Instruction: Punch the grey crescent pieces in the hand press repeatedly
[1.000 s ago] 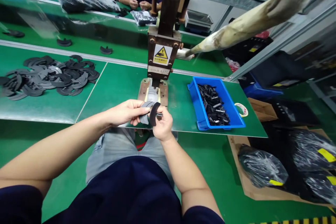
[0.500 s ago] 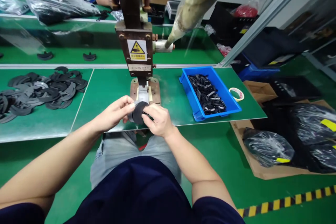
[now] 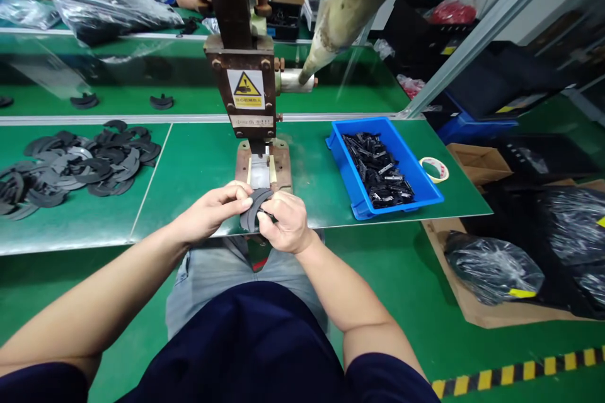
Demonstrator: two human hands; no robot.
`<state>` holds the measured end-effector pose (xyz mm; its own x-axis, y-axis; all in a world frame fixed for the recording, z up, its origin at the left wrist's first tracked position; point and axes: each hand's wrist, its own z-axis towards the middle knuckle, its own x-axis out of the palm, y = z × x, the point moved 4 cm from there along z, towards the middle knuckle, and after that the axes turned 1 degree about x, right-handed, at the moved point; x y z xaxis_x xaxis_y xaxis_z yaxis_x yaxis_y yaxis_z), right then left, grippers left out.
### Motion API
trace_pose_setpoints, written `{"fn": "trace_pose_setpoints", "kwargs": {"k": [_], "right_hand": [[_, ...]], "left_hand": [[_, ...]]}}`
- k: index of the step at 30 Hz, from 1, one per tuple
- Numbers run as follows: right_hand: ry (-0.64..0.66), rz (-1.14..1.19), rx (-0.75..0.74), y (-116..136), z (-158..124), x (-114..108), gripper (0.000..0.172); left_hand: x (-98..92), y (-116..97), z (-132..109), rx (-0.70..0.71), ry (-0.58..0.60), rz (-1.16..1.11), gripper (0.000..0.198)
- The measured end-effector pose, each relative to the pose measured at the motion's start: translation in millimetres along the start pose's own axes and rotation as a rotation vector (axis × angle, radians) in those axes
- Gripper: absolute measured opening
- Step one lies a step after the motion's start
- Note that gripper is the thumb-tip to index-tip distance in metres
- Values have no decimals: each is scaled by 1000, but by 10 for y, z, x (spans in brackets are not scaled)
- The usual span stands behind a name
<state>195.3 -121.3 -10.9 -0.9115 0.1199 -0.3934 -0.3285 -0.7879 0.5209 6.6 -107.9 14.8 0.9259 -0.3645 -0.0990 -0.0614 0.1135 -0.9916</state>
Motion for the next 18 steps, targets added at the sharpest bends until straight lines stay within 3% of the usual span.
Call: {"fn": "trace_pose_setpoints", "kwargs": {"k": [5, 7, 9, 11, 13, 15, 18], "right_hand": [[56, 16, 46, -49, 1, -29, 21], [70, 0, 105, -113, -25, -101, 36], [53, -33, 178, -196, -87, -228, 43], [24, -71, 238, -269, -168, -391, 40], [13, -113, 278, -309, -234, -557, 33], [18, -159, 298, -304, -259, -715, 29], [29, -229, 313, -244, -225, -958, 27]], "left_hand": [[30, 129, -56, -326, 119, -368, 49], [-137, 220, -6, -332, 22, -368, 49], [-453, 390, 130, -314, -219, -350, 46], [-820, 619, 355, -374, -452, -331, 38], [-1162, 821, 680, -487, -607, -301, 28], [-1443, 896, 1099, -503, -656, -274, 18], [-1745, 832, 1681, -421, -689, -248, 17]]}}
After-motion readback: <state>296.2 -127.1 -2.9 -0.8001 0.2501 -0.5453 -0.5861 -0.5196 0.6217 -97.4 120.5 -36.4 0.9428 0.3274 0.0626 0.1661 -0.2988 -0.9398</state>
